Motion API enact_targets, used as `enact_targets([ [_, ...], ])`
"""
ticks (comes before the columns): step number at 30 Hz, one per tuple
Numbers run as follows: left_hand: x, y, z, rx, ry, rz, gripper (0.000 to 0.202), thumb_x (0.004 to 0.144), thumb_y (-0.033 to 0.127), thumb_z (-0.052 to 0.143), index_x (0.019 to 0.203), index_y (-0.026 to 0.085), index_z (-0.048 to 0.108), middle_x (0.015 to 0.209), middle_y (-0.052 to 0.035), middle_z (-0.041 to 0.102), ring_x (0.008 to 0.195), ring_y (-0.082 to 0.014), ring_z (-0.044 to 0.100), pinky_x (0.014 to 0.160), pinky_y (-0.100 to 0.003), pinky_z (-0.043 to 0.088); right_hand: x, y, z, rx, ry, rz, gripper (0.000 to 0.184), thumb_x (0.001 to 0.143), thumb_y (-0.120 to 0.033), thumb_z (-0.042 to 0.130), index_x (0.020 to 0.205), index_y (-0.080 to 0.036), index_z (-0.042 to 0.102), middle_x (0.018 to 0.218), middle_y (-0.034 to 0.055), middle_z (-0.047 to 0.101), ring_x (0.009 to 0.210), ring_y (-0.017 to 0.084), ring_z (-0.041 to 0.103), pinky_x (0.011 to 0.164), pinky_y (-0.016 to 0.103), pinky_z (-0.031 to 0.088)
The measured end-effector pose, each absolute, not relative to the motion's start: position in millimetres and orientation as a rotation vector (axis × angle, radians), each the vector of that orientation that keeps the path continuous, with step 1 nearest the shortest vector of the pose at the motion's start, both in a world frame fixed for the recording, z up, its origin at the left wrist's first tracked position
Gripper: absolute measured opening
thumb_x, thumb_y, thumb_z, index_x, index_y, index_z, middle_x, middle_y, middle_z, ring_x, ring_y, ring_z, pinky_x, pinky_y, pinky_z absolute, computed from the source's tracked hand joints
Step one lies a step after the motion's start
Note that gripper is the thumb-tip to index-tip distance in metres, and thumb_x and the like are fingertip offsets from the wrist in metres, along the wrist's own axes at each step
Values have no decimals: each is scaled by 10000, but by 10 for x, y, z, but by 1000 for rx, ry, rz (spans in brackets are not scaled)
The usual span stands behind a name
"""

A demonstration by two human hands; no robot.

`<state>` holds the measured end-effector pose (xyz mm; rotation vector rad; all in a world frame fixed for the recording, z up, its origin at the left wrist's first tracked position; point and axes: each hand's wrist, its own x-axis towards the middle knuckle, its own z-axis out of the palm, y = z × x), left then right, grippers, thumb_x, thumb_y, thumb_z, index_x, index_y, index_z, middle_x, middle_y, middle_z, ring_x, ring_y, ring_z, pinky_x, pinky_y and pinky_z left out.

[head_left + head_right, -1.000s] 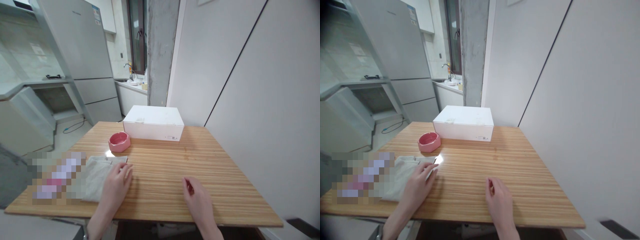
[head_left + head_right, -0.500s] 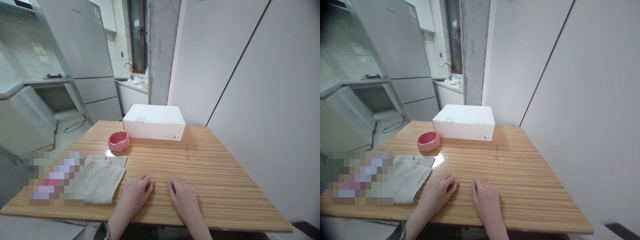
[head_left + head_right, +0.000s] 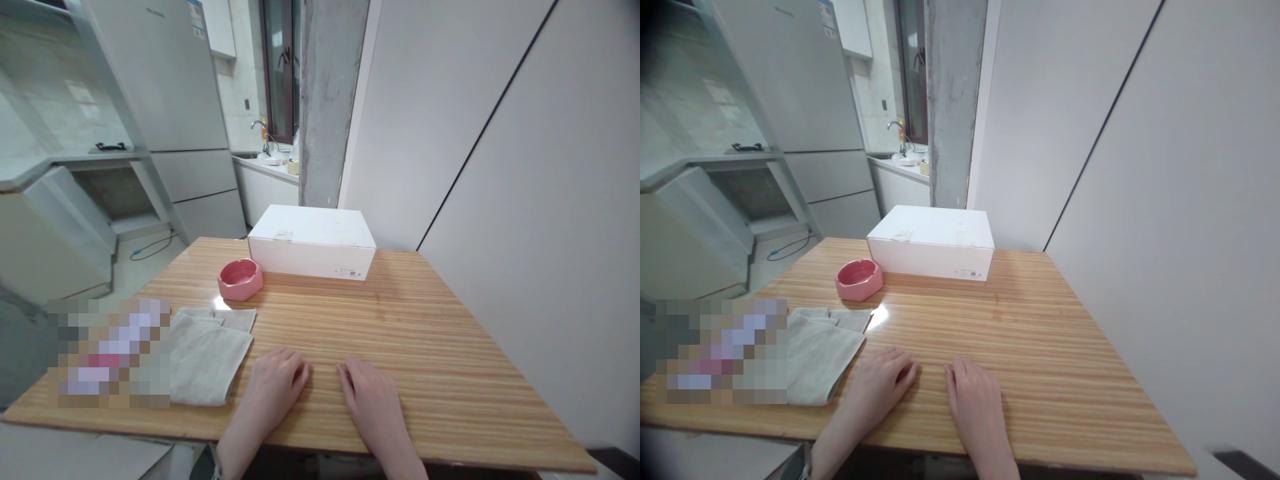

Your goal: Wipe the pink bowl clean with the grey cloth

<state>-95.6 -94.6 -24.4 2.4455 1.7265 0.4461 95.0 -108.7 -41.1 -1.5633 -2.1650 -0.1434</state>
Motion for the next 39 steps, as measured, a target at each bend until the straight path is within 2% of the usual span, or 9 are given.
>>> enact_targets([
  [18,-960,-955,-225,2453,1728,415,332,934,309,379,717,204,608,738,-49,672,755,-205,613,651,-305,354,968,-1077,-401,-1566,-2177,-64,345,982,-310,324,695,-221,494,623,-11,602,564,145,579,552,256,291],
  [25,-958,-979,-210,2390,1772,362,333,937,323,371,737,211,613,740,-40,690,702,-212,642,594,-298,330,969,-1073,-415,-1566,-2183,-55,338,980,-297,327,702,-222,505,642,-6,618,579,152,585,566,258,297],
  [33,-923,-1008,-153,2359,1749,385,330,925,276,368,730,191,620,731,-54,683,698,-209,639,605,-299,367,975,-1064,-420,-1595,-2191,6,316,972,-286,337,703,-228,492,654,-6,617,594,167,589,568,265,289],
  [35,-990,-995,-23,2289,1589,396,276,894,278,427,716,188,619,701,-37,670,669,-182,623,595,-278,389,976,-1065,-419,-1596,-2192,5,312,972,-287,337,709,-228,494,656,-4,619,596,167,591,570,263,290],
  [37,-1141,-902,164,2154,1350,482,196,858,310,495,773,199,633,719,-9,663,669,-148,614,600,-244,428,979,-1064,-426,-1590,-2192,-4,313,971,-290,336,710,-227,496,653,-2,620,596,167,593,571,262,290],
  [39,-1361,-694,342,2032,1303,741,209,855,363,505,917,212,636,869,-16,670,794,-147,627,699,-247,482,983,-1062,-437,-1584,-2186,-15,319,971,-294,334,704,-227,496,645,0,619,591,169,595,569,263,290],
])
